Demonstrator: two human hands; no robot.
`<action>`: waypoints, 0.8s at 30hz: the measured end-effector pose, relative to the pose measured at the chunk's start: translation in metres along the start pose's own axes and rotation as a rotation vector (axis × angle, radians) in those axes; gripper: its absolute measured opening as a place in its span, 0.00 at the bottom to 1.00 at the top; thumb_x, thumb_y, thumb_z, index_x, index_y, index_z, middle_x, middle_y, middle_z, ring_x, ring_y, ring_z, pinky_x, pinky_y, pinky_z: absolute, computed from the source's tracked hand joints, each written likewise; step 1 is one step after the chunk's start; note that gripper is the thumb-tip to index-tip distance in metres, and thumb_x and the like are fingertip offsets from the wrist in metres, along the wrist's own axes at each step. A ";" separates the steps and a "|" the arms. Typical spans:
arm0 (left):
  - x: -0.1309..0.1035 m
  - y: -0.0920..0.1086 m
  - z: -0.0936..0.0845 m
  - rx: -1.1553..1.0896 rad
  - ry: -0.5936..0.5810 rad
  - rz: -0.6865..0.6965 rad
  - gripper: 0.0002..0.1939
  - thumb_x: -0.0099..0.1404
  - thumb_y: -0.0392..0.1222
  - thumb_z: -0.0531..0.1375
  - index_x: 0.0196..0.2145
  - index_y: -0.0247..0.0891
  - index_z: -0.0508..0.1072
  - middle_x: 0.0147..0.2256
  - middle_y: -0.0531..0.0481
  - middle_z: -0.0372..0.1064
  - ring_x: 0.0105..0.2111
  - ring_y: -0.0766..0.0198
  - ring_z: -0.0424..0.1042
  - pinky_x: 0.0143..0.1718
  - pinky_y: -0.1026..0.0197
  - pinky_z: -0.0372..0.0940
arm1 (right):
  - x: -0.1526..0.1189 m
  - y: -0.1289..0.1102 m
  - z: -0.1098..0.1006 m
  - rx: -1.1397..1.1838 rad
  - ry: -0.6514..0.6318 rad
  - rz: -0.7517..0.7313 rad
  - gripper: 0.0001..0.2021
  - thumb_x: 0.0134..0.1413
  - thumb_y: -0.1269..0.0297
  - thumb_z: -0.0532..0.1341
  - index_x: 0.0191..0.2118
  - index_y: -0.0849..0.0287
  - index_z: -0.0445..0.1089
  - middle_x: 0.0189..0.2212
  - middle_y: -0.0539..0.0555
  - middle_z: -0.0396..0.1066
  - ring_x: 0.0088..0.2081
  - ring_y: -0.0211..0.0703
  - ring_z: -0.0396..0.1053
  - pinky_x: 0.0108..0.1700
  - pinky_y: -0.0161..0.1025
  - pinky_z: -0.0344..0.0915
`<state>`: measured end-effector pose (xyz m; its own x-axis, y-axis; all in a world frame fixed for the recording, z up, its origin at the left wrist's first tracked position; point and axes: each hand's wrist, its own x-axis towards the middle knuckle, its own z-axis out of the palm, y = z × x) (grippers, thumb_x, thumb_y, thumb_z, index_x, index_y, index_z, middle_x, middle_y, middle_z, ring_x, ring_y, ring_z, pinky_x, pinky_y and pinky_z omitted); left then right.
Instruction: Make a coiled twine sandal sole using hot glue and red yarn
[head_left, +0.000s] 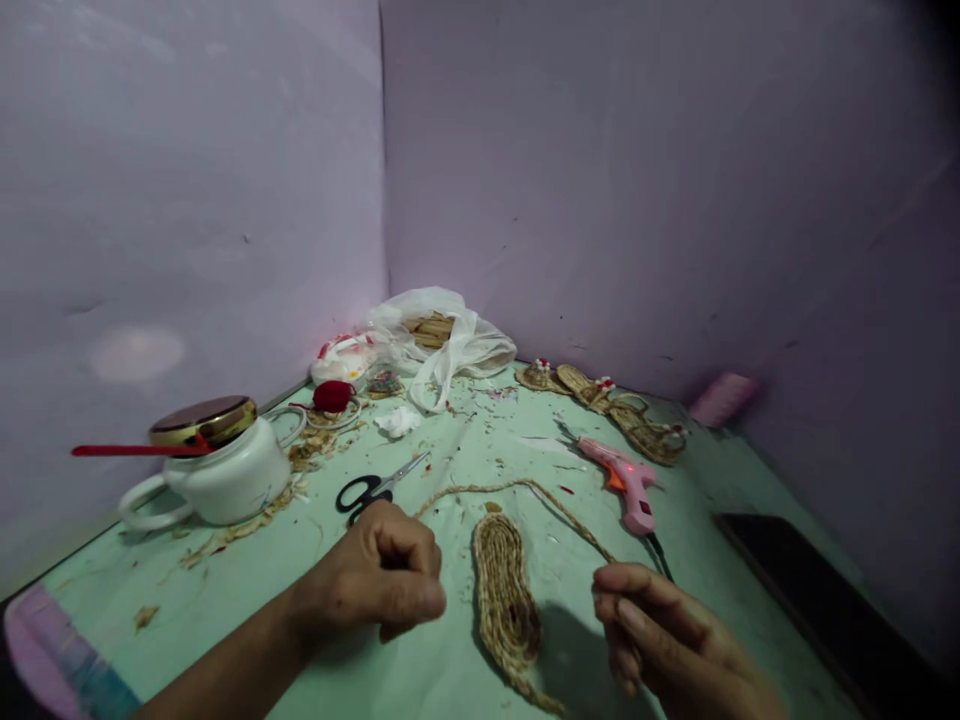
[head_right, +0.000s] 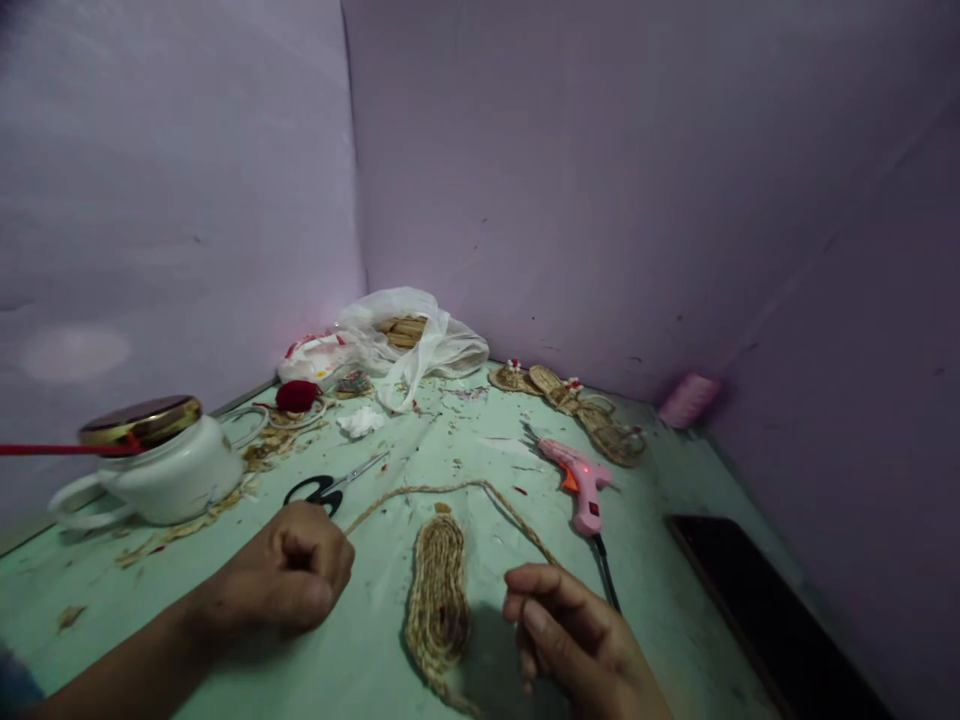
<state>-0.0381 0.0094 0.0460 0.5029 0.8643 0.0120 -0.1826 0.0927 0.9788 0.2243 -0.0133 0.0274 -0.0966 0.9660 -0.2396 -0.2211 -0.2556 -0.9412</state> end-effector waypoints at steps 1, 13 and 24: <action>0.000 0.002 0.001 0.004 0.004 -0.014 0.14 0.50 0.45 0.64 0.17 0.34 0.66 0.14 0.54 0.59 0.13 0.74 0.54 0.14 0.68 0.46 | 0.001 0.000 -0.001 -0.009 0.010 -0.004 0.13 0.38 0.56 0.69 0.32 0.58 0.74 0.25 0.52 0.69 0.21 0.33 0.61 0.23 0.33 0.63; 0.013 -0.005 0.019 0.476 0.394 -0.157 0.08 0.52 0.44 0.59 0.25 0.35 0.71 0.18 0.55 0.60 0.16 0.72 0.55 0.18 0.67 0.49 | -0.002 -0.001 0.002 -0.473 0.082 -0.239 0.11 0.47 0.57 0.61 0.34 0.58 0.73 0.25 0.52 0.72 0.24 0.36 0.65 0.26 0.33 0.63; 0.032 -0.024 0.044 1.373 0.267 -0.502 0.24 0.55 0.63 0.49 0.21 0.40 0.71 0.22 0.47 0.68 0.25 0.57 0.65 0.24 0.61 0.49 | 0.032 -0.019 -0.058 -1.307 0.583 -0.057 0.20 0.50 0.49 0.53 0.38 0.58 0.73 0.31 0.57 0.75 0.33 0.50 0.71 0.29 0.39 0.59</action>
<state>0.0200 0.0129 0.0321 0.0772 0.9611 -0.2652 0.9556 0.0046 0.2947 0.2816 0.0249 0.0234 0.3576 0.9328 0.0443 0.8556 -0.3082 -0.4159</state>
